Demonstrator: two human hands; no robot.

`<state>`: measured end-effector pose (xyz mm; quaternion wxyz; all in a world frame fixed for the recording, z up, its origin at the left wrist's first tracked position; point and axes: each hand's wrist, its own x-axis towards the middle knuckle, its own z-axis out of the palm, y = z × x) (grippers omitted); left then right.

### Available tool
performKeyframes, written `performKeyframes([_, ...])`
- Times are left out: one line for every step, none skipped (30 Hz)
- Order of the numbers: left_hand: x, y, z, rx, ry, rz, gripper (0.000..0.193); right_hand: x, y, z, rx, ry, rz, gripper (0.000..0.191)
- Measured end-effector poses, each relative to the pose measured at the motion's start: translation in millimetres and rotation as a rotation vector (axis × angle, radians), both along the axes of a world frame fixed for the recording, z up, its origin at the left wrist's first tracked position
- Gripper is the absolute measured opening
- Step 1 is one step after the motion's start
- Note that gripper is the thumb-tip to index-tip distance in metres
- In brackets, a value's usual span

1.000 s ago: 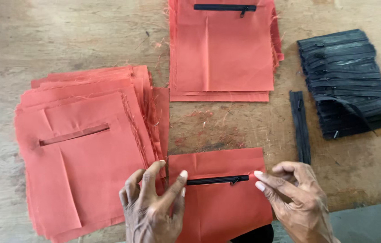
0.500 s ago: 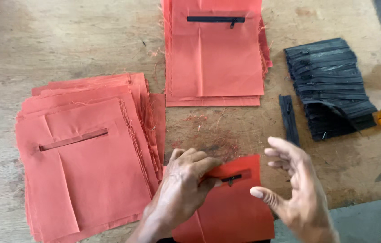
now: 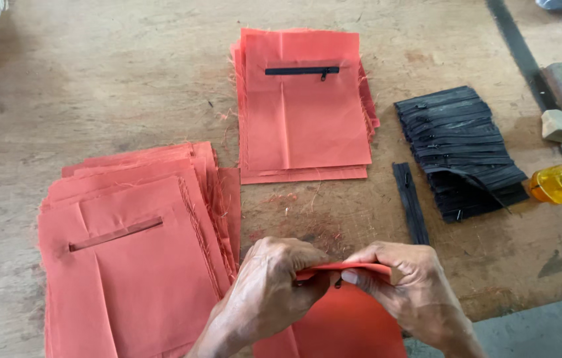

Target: The person places black zippers into pre-cut slots on red fabric pieces. They repeatedly pick up a zipper, align it with the slot, and press it into place, then set the completed piece aside.

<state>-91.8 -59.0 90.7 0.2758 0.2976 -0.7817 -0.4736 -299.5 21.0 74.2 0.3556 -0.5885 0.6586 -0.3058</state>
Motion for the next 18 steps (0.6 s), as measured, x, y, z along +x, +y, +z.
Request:
performKeyframes([1, 0, -1, 0.03, -0.016, 0.007, 0.004, 0, -2, 0, -0.043, 0.03, 0.004, 0.013])
performKeyframes([3, 0, -2, 0.063, -0.033, 0.015, 0.006, -1, -2, 0, -0.082, 0.06, 0.008, 0.014])
performKeyframes([6, 0, -3, 0.094, -0.051, 0.021, 0.009, -4, -2, 0, -0.123, 0.089, 0.011, 0.014])
performKeyframes([11, -1, -3, 0.118, -0.137, 0.05, 0.006, -9, -2, 2, -0.119, 0.072, -0.063, 0.012])
performKeyframes([18, -3, -4, 0.143, -0.223, 0.082, 0.008, -15, -1, 3, -0.115, 0.055, -0.135, 0.01])
performKeyframes([25, -5, -4, 0.165, -0.309, 0.114, 0.013, -21, -1, 4, -0.113, 0.038, -0.206, 0.008])
performKeyframes([29, -7, -4, 0.117, -0.32, 0.123, 0.015, -23, -1, 4, -0.117, 0.041, -0.181, 0.009])
performKeyframes([33, -7, -3, 0.074, -0.332, 0.129, 0.018, -25, 0, 5, -0.116, 0.044, -0.156, 0.011])
performKeyframes([35, -7, -1, 0.034, -0.343, 0.138, 0.021, -26, 1, 6, -0.112, 0.048, -0.129, 0.013])
performKeyframes([36, -7, 1, -0.109, -0.258, 0.127, 0.016, -25, 1, 8, -0.086, -0.014, -0.114, 0.016])
performKeyframes([37, -7, 4, -0.255, -0.173, 0.115, 0.021, -24, 0, 9, -0.061, -0.078, -0.098, 0.02])
performKeyframes([36, -6, 8, -0.398, -0.088, 0.103, 0.031, -22, -1, 12, -0.034, -0.142, -0.081, 0.023])
performKeyframes([34, -5, 12, -0.429, -0.059, 0.094, 0.032, -18, -1, 14, -0.089, -0.136, -0.051, 0.024])
performKeyframes([29, -4, 16, -0.46, -0.029, 0.085, 0.034, -14, -1, 17, -0.143, -0.128, -0.022, 0.026])
performKeyframes([24, -4, 19, -0.493, 0.004, 0.076, 0.035, -10, -2, 20, -0.2, -0.118, 0.008, 0.027])
performKeyframes([18, -5, 22, -0.419, 0.006, 0.033, 0.032, -8, -3, 23, -0.235, -0.058, 0.026, 0.027])
performKeyframes([13, -5, 23, -0.343, 0.007, -0.01, 0.028, -7, -2, 27, -0.268, 0.0, 0.044, 0.027])
performKeyframes([8, -5, 24, -0.268, 0.008, -0.053, 0.025, -7, -1, 30, -0.301, 0.059, 0.062, 0.027])
